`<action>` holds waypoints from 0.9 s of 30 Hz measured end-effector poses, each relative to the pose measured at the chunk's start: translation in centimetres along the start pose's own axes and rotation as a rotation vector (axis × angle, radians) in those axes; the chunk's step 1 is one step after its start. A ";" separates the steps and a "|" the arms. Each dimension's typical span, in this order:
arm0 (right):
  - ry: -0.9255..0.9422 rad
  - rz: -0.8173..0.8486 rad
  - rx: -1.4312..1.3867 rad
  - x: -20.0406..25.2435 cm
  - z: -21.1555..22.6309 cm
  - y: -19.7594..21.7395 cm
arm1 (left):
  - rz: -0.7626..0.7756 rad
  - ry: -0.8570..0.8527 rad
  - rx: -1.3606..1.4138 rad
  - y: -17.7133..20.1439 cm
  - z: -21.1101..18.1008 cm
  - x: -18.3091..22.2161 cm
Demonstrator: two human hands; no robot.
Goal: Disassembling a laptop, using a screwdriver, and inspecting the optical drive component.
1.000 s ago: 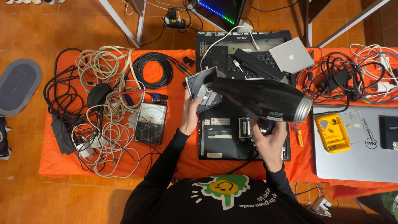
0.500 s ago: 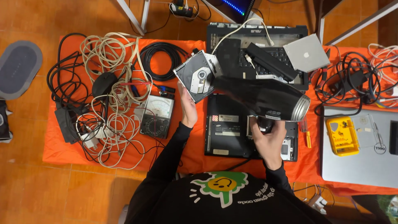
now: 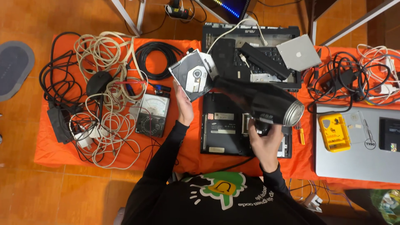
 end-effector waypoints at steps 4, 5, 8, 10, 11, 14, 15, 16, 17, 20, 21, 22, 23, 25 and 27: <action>-0.061 -0.035 -0.002 0.2 -1.0 0.6 | -0.040 0.031 -0.010 1.6 1.6 0.2; -0.169 -0.015 -0.069 0.2 -1.9 0.5 | -0.057 0.006 -0.061 2.0 1.7 0.2; 0.000 -0.034 -0.023 -0.1 0.5 0.7 | 0.036 -0.057 -0.207 0.9 0.8 -0.1; -0.082 -0.034 -0.036 -0.2 -0.1 0.7 | 0.020 -0.028 -0.133 0.4 0.5 -0.2; -0.167 -0.028 -0.046 -0.1 -0.7 0.7 | 0.000 0.005 -0.060 0.3 0.5 0.0; 0.030 -0.026 0.078 -0.1 0.5 0.9 | 0.007 0.046 0.001 0.3 1.0 -0.3; 0.031 -0.025 0.078 -0.3 0.4 0.8 | 0.006 0.044 0.001 0.2 1.0 -0.6; 0.009 -0.020 0.076 -0.1 0.2 0.9 | 0.004 0.047 0.013 0.2 1.1 -0.2; -0.014 -0.015 0.074 0.1 -0.1 0.8 | 0.002 0.049 0.024 0.3 1.1 0.1; 0.015 0.024 0.048 0.0 0.1 0.8 | -0.003 0.040 0.070 -0.8 -0.4 -0.1; 0.018 0.028 0.045 0.1 0.3 0.6 | -0.005 0.035 0.069 -0.8 -0.4 0.0; 0.037 0.016 0.051 0.1 0.6 0.6 | -0.008 0.029 0.057 -0.8 -0.4 -0.1; 0.056 0.004 0.057 0.1 0.9 0.6 | -0.011 0.023 0.045 -0.8 -0.4 -0.1; -0.074 0.031 -0.001 -0.2 0.2 0.4 | -0.008 0.038 0.077 -0.5 0.3 -0.3; -0.215 0.060 -0.056 0.0 -0.7 0.1 | -0.008 0.065 0.109 -0.1 1.0 0.1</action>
Point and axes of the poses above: each hand's wrist, its own x-axis away from the middle knuckle, its own y-axis out of the back of the hand, z = x × y, the point moved 8 cm from there along -x, towards the middle knuckle, and after that the axes turned 1 degree about x, right-handed, at the moved point
